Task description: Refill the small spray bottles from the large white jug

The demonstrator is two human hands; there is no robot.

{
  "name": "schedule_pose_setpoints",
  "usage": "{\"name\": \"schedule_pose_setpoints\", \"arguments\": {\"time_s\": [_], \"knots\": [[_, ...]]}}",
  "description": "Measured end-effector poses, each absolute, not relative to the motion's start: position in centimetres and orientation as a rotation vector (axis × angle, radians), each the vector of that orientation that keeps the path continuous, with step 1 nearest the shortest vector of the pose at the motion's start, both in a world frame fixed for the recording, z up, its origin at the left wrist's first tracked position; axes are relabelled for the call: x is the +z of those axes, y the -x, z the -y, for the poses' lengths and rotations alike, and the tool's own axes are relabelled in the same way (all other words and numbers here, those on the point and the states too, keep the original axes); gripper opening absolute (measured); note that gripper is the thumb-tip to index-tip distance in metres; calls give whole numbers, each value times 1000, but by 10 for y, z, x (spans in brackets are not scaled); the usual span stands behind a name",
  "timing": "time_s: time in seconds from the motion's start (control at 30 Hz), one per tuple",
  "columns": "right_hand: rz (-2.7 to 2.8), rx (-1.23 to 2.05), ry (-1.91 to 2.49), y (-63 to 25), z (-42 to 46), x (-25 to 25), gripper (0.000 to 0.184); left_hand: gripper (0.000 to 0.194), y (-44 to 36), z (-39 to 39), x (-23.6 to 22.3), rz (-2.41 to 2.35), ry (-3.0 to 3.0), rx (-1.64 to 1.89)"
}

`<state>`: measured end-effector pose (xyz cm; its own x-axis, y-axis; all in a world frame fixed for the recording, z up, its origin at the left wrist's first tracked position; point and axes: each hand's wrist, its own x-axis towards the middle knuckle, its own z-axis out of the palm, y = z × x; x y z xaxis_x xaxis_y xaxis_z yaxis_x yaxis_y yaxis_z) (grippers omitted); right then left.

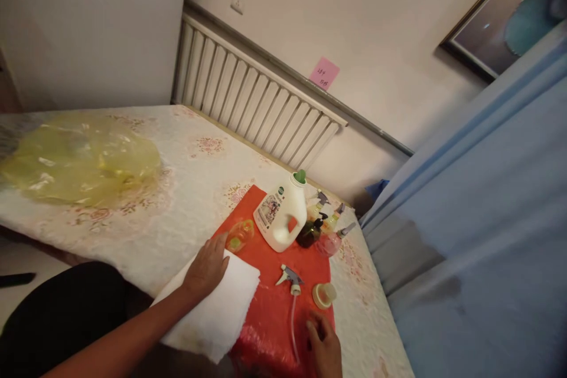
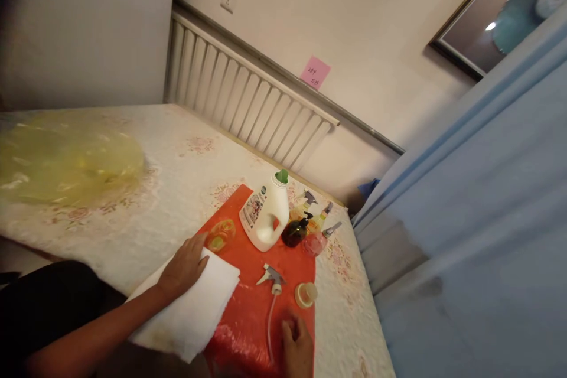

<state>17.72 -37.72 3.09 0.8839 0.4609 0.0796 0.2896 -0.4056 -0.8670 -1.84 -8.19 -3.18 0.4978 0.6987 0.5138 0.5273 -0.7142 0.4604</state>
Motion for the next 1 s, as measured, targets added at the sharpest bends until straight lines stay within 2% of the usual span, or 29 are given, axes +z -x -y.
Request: {"name": "schedule_pose_setpoints", "arguments": {"time_s": [0.67,1.0], "knots": [[536,307,1929,-185,404,-1,38,50,22,79,-21,-1097,-2566,871],[554,312,2026,-188,406,-16,45,48,22,84,-16,-1100,-2537,854]]}}
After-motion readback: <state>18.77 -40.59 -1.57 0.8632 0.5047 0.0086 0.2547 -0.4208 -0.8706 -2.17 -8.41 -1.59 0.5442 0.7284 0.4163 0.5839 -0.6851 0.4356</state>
